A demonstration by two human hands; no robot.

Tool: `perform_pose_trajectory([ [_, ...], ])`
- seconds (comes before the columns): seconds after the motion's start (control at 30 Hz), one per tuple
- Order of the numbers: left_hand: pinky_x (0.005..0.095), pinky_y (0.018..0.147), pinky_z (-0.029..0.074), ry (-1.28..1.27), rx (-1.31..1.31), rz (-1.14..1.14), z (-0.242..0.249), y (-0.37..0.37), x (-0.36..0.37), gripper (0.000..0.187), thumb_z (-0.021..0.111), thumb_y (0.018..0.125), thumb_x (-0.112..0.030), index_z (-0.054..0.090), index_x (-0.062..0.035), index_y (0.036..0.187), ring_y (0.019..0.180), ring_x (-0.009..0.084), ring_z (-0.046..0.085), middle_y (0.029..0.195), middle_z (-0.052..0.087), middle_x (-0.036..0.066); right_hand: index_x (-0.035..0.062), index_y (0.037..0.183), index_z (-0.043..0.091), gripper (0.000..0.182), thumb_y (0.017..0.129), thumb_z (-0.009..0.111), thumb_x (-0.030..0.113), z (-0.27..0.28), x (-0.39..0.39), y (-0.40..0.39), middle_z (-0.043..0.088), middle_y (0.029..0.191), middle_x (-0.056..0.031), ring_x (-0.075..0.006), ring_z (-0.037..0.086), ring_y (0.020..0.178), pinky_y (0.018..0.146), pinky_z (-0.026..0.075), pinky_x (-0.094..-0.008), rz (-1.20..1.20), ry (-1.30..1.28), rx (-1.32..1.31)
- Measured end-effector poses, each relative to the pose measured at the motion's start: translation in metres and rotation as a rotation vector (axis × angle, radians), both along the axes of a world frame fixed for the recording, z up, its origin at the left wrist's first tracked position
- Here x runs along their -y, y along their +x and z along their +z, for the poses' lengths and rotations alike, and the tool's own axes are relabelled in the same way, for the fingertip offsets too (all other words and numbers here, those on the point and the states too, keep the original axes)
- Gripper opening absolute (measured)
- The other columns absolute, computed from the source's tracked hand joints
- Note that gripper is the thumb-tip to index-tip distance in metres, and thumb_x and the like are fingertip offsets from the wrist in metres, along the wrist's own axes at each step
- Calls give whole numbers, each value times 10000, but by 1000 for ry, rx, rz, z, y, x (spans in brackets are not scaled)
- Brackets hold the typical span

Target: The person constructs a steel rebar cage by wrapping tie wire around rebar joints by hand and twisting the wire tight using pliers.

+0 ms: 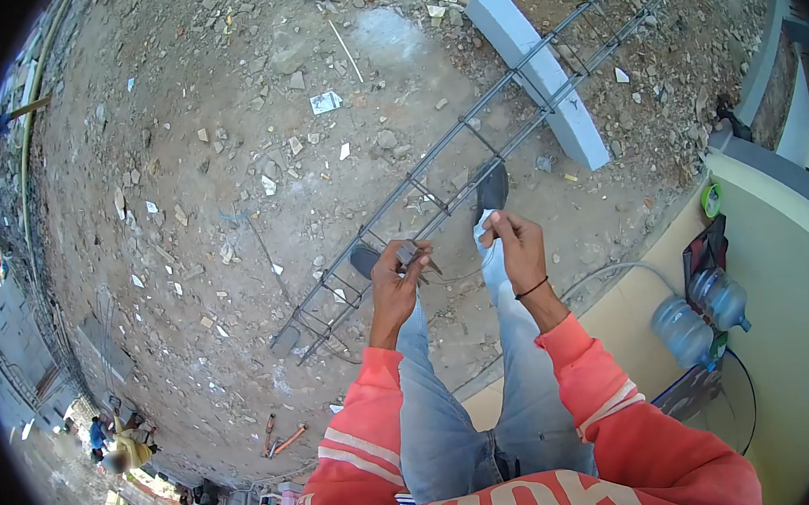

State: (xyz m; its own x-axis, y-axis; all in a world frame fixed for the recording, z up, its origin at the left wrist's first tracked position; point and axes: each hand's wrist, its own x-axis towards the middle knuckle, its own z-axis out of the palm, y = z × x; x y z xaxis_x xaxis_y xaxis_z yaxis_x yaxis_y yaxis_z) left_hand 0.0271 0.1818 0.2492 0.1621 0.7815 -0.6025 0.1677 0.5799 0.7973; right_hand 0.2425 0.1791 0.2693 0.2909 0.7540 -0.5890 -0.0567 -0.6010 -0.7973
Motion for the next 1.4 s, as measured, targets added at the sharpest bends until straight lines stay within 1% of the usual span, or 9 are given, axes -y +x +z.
perform_pose_trajectory([
  [0.07,286,812,479,10,-12,171,-16,38,-6,167,677,913,-112,679,0,1037,890,150,626,963,692,68,42,870,608,283,1018,542,273,-5,-2,51,461,592,39,-111,485,564,555,420,-274,-679,-47,-480],
  [0.13,278,825,492,-5,-91,391,-26,64,-26,158,670,934,-136,686,-7,1025,888,137,636,954,693,71,62,896,578,274,1024,541,301,8,-1,110,355,588,56,-66,399,511,490,345,-244,-754,-67,-557],
  [0.37,340,812,529,-270,144,675,-103,163,-97,208,664,947,-178,645,-20,1081,861,178,664,949,687,69,61,912,591,260,1008,567,302,-12,77,248,306,573,67,-37,278,438,397,221,-229,-539,-280,-62],
  [0.9,366,698,529,-370,57,697,-249,282,-151,183,713,909,-144,605,-16,984,839,236,685,893,675,104,33,905,651,188,978,555,177,-33,146,220,364,581,52,-51,326,475,423,284,-233,-492,-521,-194],
  [1.0,348,662,527,-439,-125,519,-238,273,-154,263,755,875,-206,609,4,942,852,238,689,880,669,129,36,910,652,189,980,554,182,-36,128,216,359,591,55,-52,328,491,444,291,-232,-454,-498,-195],
  [1.1,395,674,528,-418,-718,147,-229,267,-151,381,785,827,-330,637,5,932,870,264,688,889,675,140,36,907,648,198,988,547,186,-46,105,222,347,605,67,-41,321,507,457,271,-226,-379,-447,-84],
  [1.17,501,848,453,-46,-917,-36,-153,284,-171,533,756,799,-421,640,17,1079,1041,370,636,1151,647,230,20,908,655,210,987,544,180,-63,74,228,368,616,58,-45,329,543,482,267,-239,-283,-348,96],
  [1.3,513,931,387,423,-871,-209,-173,300,-190,534,704,818,-495,658,-25,1068,1049,372,624,1218,617,238,-2,913,660,207,956,598,191,-97,-9,235,378,604,24,-85,349,572,516,286,-298,-148,-173,322],
  [1.4,509,922,366,552,-903,-297,-205,311,-203,585,603,862,-607,697,-49,1010,933,381,667,998,709,200,8,904,660,217,914,662,224,-128,-36,229,376,581,3,-113,362,552,513,300,-324,-62,-166,443],
])
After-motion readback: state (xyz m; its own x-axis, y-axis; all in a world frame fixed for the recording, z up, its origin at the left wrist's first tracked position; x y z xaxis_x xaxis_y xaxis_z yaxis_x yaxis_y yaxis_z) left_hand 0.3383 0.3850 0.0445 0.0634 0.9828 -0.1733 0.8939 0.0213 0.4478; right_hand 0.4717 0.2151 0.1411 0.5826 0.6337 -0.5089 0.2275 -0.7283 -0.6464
